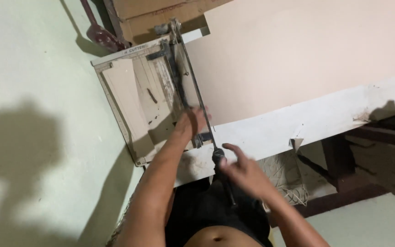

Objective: Cutting cardboard sheets into smaller pieces using a manual paper cutter.

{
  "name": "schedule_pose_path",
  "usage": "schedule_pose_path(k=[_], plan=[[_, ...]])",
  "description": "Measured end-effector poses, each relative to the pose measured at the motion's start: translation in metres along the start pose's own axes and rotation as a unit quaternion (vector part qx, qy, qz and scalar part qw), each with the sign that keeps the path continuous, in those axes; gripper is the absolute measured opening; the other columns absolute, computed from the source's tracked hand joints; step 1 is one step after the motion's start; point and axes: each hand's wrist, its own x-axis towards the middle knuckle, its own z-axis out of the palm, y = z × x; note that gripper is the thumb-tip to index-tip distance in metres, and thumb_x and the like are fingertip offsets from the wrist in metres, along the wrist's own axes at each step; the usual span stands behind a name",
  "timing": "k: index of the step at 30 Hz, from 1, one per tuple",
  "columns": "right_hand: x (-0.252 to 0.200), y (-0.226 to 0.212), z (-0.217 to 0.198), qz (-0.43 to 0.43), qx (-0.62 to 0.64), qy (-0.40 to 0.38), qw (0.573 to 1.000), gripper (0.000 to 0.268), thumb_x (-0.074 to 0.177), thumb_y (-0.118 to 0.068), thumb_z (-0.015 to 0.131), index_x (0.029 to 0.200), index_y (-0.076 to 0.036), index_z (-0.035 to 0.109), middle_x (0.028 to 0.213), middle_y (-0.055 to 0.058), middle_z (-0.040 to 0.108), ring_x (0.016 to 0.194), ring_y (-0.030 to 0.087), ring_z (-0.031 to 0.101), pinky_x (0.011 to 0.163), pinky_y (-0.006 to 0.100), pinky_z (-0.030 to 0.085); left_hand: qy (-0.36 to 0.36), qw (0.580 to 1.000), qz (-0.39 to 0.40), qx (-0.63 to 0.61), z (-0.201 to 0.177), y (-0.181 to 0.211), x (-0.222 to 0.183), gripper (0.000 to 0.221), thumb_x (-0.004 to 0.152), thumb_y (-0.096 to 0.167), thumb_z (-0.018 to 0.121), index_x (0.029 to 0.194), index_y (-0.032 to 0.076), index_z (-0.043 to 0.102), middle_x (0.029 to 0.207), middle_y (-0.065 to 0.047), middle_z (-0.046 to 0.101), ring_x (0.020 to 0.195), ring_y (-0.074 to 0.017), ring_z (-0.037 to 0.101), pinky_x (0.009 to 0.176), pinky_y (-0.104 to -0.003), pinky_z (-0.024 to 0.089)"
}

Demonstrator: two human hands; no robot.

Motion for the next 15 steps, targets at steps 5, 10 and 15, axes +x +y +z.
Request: schedule_pose_path(k=[5, 10, 15], plan=[[0.186, 0.157, -0.018, 0.045, 0.423, 0.204, 0.882, 0.098, 0.101, -0.056, 0.065, 0.162, -0.014, 0.001, 0.139, 0.033, 0.053, 0.1, 0.052, 0.068, 0.078, 0.06, 0.06, -0.166, 0.602, 0.214, 0.751, -0.018, 0.015, -0.064, 0.012, 0.084, 0.02, 0.07, 0.074, 0.018, 0.076, 0.085, -0.008, 0.071, 0.08, -0.0247, 0.067, 0.075, -0.032, 0.046], [0.221, 0.198, -0.05, 0.001, 0.569, 0.169, 0.805, 0.072, 0.103, -0.044, 0.07, 0.139, -0.01, 0.018, 0.095, 0.011, 0.052, 0.07, 0.027, 0.067, 0.059, 0.033, 0.06, -0.015, 0.445, 0.042, 0.894, -0.121, 0.023, -0.045, 0.021, 0.093, 0.042, 0.057, 0.109, 0.032, 0.065, 0.107, -0.004, 0.069, 0.107, -0.0291, 0.067, 0.083, -0.049, 0.055], [0.157, 0.157, -0.032, -0.002, 0.527, 0.181, 0.83, 0.041, 0.101, -0.029, 0.073, 0.108, -0.007, 0.039, 0.081, 0.007, 0.058, 0.067, 0.027, 0.073, 0.067, 0.039, 0.065, -0.059, 0.378, 0.151, 0.912, -0.091, 0.074, -0.09, 0.026, 0.103, 0.024, 0.05, 0.126, 0.028, 0.062, 0.146, -0.009, 0.048, 0.121, -0.0321, 0.061, 0.094, -0.047, 0.052]])
